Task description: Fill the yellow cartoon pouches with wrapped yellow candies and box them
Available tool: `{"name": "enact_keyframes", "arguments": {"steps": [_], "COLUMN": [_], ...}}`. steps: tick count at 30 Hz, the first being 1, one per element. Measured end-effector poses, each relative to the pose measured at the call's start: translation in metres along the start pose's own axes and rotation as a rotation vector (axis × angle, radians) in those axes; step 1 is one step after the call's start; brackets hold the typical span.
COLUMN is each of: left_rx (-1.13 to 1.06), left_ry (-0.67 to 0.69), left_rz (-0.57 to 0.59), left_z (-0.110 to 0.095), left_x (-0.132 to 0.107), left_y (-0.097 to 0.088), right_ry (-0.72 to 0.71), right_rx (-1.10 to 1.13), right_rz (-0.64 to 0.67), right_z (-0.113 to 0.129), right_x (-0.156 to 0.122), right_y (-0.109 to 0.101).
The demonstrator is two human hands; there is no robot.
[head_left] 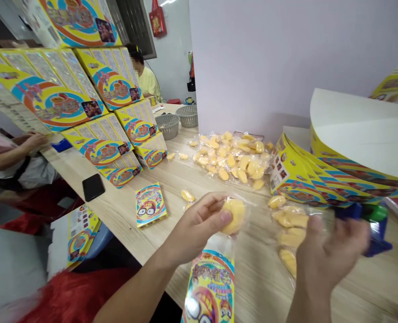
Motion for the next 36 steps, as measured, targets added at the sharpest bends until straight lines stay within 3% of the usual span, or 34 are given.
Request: {"name": "enact_keyframes", "arguments": {"steps": [2,4,7,11,14,19,24,28,31,34,36], "left_rx": [0.025,0.144,0.417,0.512,0.433,0.437,0.476,0.477,0.495,0.495,0.469], "left_ry": [0.02,0.071,0.23,0.374,0.34,0.164,0.101,0.079,0.061,0.028,-0.062], "left_rz": [-0.071,-0.2,-0.408,-0.549,-0.618,-0.536,-0.494,-0.444,-0.345,-0.218,-0.166], "left_z": [0.002,0.001,-0.009,-0.023,-0.022,-0.002,0.008,0.01,0.012,0.02,0.03], "left_x": [0.001,0.0,-0.006,-0.014,-0.016,-0.011,-0.009,-0.006,-0.005,-0.004,0.005], "left_y": [0.001,0.001,-0.001,-0.015,-0.036,-0.05,-0.052,-0.047,-0.03,-0.008,-0.003], "right_ry": [-0.12,-0.052,0.075,0.169,0.094,0.069,0.066,0.116,0.176,0.167,0.051], "right_rx": [-0.059,-0.064,-0.064,0.089,0.139,0.091,0.109,0.215,0.296,0.163,-0.059], "right_rz": [0.383,0.757,1.029,1.031,0.938,0.913,0.931,0.915,0.881,0.907,0.919], "right_z": [0.02,0.027,0.028,0.029,0.035,0.042,0.047,0.048,0.042,0.029,0.019], "right_x": [-0.028,-0.064,-0.102,-0.106,-0.092,-0.088,-0.098,-0.098,-0.092,-0.092,-0.091], "right_y": [0.033,0.064,0.089,0.097,0.094,0.09,0.086,0.089,0.096,0.101,0.096]}}
Point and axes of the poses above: each hand's wrist, its own x-axis towards the middle knuckle, its own y-axis out of the palm, z = x × y, the point moved 5 cm from there along x, towards the middle knuckle, and after that the axes turned 12 degrees about -y, right-handed, at the moved point
